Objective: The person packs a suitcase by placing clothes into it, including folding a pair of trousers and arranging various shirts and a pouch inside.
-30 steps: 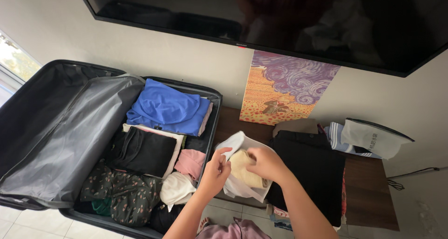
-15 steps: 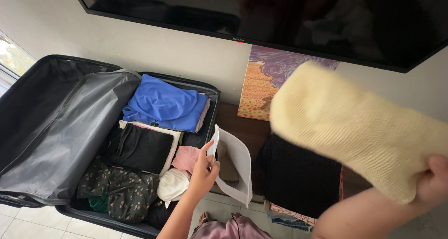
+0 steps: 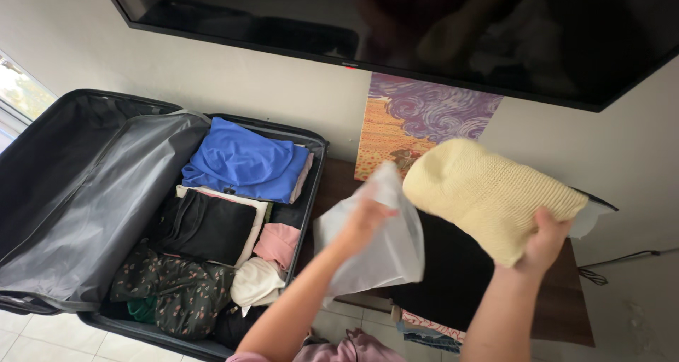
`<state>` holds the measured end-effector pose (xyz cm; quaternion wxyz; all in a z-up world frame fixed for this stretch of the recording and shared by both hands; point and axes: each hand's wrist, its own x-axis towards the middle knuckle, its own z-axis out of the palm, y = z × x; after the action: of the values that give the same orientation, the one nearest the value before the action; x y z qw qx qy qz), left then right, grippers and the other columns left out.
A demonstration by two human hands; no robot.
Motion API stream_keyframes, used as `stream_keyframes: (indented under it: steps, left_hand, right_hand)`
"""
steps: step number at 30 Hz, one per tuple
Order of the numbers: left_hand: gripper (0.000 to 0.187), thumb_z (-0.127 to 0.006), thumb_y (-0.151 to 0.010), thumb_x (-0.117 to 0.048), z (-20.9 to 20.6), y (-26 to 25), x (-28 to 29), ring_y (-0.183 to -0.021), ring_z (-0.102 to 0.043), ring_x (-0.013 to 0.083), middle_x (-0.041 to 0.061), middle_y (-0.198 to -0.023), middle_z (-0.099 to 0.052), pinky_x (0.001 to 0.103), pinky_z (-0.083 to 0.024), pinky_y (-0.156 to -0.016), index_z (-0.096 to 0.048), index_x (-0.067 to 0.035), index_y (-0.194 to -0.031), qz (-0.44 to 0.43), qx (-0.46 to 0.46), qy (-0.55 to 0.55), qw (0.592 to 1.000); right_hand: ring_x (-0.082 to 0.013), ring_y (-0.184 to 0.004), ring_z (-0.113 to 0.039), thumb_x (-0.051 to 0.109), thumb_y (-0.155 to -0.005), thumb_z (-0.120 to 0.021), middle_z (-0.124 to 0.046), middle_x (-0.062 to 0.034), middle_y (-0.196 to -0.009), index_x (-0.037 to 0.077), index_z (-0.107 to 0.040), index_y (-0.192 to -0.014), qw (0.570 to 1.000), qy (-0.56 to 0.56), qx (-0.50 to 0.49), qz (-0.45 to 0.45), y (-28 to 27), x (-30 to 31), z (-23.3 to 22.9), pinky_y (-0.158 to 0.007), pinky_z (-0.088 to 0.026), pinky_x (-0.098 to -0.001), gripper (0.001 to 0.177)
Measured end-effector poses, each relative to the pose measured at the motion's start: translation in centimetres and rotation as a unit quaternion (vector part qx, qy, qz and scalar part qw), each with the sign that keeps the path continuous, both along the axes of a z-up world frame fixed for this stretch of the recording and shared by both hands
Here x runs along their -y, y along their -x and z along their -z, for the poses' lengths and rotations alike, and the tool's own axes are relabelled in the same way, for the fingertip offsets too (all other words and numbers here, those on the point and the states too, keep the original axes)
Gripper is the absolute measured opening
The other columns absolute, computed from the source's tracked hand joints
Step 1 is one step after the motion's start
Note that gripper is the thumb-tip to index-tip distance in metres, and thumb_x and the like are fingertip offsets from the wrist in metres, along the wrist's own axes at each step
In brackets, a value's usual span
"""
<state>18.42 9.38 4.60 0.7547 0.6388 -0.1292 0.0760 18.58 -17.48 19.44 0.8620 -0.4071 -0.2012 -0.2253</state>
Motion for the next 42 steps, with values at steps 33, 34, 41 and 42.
stream_keyframes:
  steps: [33,34,41,42]
  left_hand:
    - [0.068,-0.076,-0.078,-0.003,0.4,7.2,-4.9,-0.122,-0.061,0.0202,0.010,-0.131,-0.064,0.036,-0.051,-0.103,-0.050,-0.005,-0.141,0.017,-0.161,0.083,0.983]
    - [0.066,-0.081,-0.081,-0.006,-0.8,7.4,-4.3,-0.121,-0.061,0.0184,0.010,-0.131,-0.064,0.034,-0.050,-0.102,-0.051,-0.004,-0.140,-0.033,-0.116,0.020,0.993]
    - [0.030,-0.068,-0.093,-0.012,-3.4,8.9,-4.1,-0.101,-0.072,0.0167,0.009,-0.108,-0.078,0.032,-0.056,-0.089,-0.070,0.003,-0.119,-0.239,-0.129,0.067,0.960]
    - [0.028,-0.067,-0.094,-0.012,-3.1,8.6,-5.2,-0.100,-0.072,0.0171,0.009,-0.107,-0.078,0.032,-0.056,-0.088,-0.071,0.004,-0.117,-0.228,-0.137,0.068,0.962]
  right_hand:
    - [-0.0179,-0.105,-0.070,0.018,-0.094,-0.066,-0.076,-0.0100,-0.116,0.009,-0.062,-0.135,0.806,0.516,-0.274,-0.095,2.0,-10.7,8.5,-0.089,-0.055,-0.0320,0.043]
    - [-0.0165,-0.107,-0.070,0.018,-0.096,-0.061,-0.075,-0.0099,-0.117,0.010,-0.060,-0.136,0.823,0.494,-0.267,-0.084,2.9,-12.0,8.6,-0.090,-0.054,-0.0310,0.041]
    - [-0.0175,-0.108,-0.070,0.022,-0.101,-0.056,-0.075,-0.0113,-0.117,0.008,-0.059,-0.136,0.871,0.445,-0.206,-0.016,3.9,-15.6,9.5,-0.091,-0.054,-0.0314,0.038]
    - [-0.0182,-0.106,-0.072,0.022,-0.101,-0.057,-0.076,-0.0119,-0.115,0.008,-0.060,-0.136,0.855,0.466,-0.225,-0.017,3.7,-15.8,9.5,-0.090,-0.055,-0.0317,0.038]
